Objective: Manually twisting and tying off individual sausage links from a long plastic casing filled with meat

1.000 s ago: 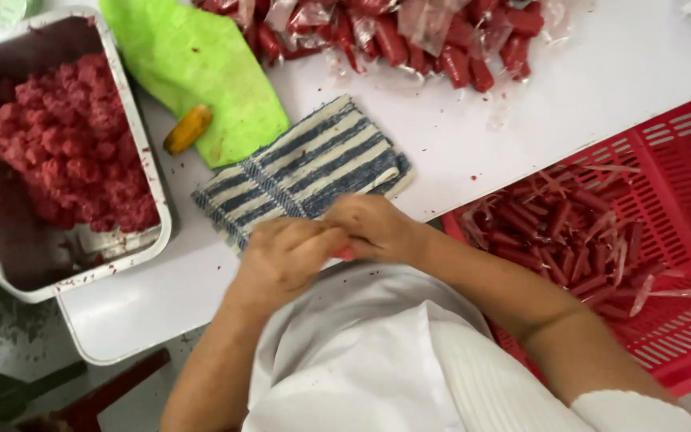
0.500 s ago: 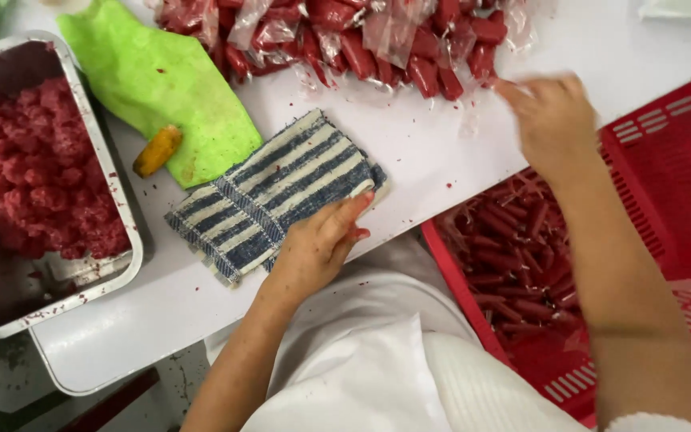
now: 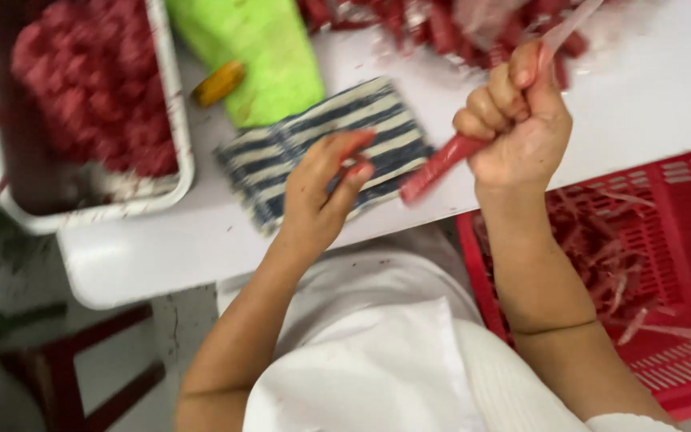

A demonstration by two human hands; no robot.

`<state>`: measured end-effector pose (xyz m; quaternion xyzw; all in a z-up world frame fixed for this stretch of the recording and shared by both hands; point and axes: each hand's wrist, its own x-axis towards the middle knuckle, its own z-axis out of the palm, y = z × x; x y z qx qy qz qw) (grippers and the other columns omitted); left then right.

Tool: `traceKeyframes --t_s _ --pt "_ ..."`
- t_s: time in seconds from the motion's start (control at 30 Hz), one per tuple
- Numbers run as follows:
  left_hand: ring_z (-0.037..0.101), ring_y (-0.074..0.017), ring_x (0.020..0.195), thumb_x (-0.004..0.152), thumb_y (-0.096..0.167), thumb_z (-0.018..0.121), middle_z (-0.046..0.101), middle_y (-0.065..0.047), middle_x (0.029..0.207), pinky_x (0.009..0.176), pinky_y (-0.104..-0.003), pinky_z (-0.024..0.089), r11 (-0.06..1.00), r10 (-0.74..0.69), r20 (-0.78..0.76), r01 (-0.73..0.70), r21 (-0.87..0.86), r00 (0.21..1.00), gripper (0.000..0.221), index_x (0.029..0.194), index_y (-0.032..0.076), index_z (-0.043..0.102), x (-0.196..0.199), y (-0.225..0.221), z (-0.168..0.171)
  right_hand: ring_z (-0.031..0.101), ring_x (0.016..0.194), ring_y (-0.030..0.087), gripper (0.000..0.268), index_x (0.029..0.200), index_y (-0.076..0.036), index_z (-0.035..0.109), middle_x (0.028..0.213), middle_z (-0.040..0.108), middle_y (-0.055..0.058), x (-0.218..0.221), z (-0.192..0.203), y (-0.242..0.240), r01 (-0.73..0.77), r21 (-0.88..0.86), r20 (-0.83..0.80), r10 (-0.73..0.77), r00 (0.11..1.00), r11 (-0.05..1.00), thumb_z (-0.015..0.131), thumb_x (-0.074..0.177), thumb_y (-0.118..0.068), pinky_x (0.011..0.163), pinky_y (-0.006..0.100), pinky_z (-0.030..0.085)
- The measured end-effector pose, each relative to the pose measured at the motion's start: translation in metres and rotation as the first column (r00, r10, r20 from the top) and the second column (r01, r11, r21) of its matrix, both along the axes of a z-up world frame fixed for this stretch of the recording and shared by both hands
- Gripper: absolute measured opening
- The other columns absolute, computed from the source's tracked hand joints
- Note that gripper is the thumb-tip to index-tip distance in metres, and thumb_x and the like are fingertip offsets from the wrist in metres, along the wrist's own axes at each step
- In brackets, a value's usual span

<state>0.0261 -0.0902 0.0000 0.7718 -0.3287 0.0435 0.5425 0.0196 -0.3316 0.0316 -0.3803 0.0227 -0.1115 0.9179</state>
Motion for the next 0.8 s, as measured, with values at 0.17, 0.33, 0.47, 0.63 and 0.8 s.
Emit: traceKeyframes --t_s 0.17,0.33,0.47,0.63,0.8 --pt "0.061 -0.0121 0.119 0.104 0.034 0.054 0.066 -0.004 0.127 0.104 -0.028 0.049 0.977 -0.110 -0.441 0.016 -0.211 0.891 0.041 0.143 0.021 0.051 -0.006 0.012 -0.009 0.007 0.047 0.004 0.030 0.081 -0.020 0.043 0.058 0.018 -0.008 -0.011 0.008 0.069 -0.075 -0.086 0.019 0.077 0.997 0.993 0.050 0.100 -0.042 0.042 0.022 0.007" --pt "0.068 -0.0218 0.092 0.094 0.048 0.061 0.069 -0.003 0.112 0.080 -0.033 0.051 0.997 -0.077 -0.389 0.082 -0.003 0.918 0.058 0.140 0.018 0.045 -0.018 0.005 -0.014 0.017 0.048 0.006 0.028 0.083 -0.016 0.048 0.059 0.027 -0.004 -0.008 -0.003 0.108 -0.019 -0.102 0.051 0.024 0.998 0.995 0.059 0.097 -0.037 0.046 0.024 0.015" --pt "0.070 -0.0249 0.080 0.098 0.042 0.054 0.073 -0.002 0.093 0.065 -0.038 0.046 0.980 -0.017 -0.217 0.059 0.188 0.976 0.029 0.116 0.020 0.058 -0.015 0.027 -0.010 0.061 0.109 0.026 0.049 0.143 -0.014 0.056 0.124 0.064 0.011 -0.008 -0.052 0.050 -0.074 -0.254 0.286 0.148 0.947 0.964 0.049 0.096 -0.021 0.103 0.041 0.051" --pt "0.063 -0.0247 0.073 0.101 0.034 0.053 0.067 -0.003 0.084 0.063 -0.037 0.043 0.981 -0.056 -0.189 0.088 0.170 0.980 0.021 0.105 0.015 0.059 -0.017 0.052 0.004 0.031 0.155 0.026 0.059 0.159 -0.008 0.036 0.162 0.036 0.019 -0.045 0.046 0.060 0.602 -0.779 0.448 0.513 0.732 -0.179 0.042 0.102 0.006 0.130 0.055 0.026" --pt "0.060 -0.0219 0.067 0.099 0.032 0.057 0.063 -0.002 0.077 0.063 -0.036 0.043 0.987 -0.095 -0.190 0.117 0.107 0.977 0.021 0.091 0.014 0.054 -0.021 0.058 0.014 0.011 0.156 0.028 0.034 0.148 -0.032 0.059 0.169 0.043 -0.007 -0.033 0.038 0.089 0.626 0.026 0.127 0.624 0.771 -0.779 0.044 0.117 -0.040 0.121 0.077 -0.014"
